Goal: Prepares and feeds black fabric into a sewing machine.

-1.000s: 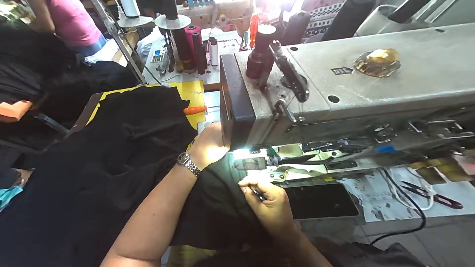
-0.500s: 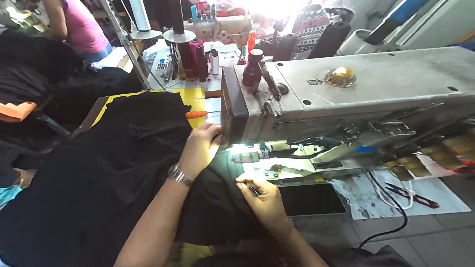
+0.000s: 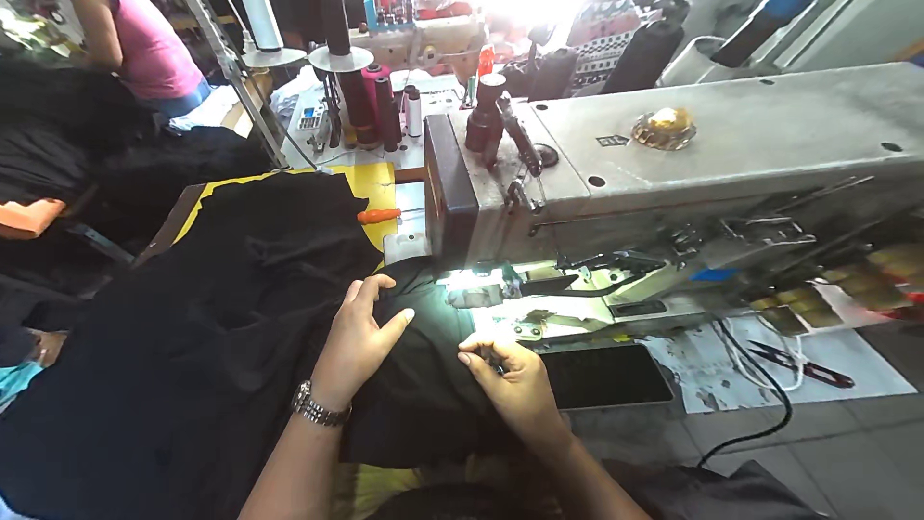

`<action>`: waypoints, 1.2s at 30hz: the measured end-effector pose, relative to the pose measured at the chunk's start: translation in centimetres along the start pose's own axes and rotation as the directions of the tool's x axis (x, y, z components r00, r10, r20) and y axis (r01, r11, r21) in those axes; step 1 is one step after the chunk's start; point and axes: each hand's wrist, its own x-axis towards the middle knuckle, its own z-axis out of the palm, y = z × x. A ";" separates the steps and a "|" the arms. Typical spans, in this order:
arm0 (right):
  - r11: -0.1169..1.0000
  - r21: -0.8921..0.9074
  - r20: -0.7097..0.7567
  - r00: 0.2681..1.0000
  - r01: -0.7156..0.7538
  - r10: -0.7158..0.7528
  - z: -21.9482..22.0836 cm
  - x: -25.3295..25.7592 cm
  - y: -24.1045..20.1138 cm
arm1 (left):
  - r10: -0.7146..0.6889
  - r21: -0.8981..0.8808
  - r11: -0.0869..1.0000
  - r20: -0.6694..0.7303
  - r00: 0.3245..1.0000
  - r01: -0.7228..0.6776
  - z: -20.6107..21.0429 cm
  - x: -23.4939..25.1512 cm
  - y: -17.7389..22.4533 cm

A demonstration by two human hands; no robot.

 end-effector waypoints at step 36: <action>1.000 -0.009 -0.044 0.999 0.001 -0.002 0.4 0.2 -0.1 | 0.045 -0.141 0.988 -0.130 0.990 -0.064 1.3 0.6 -1.1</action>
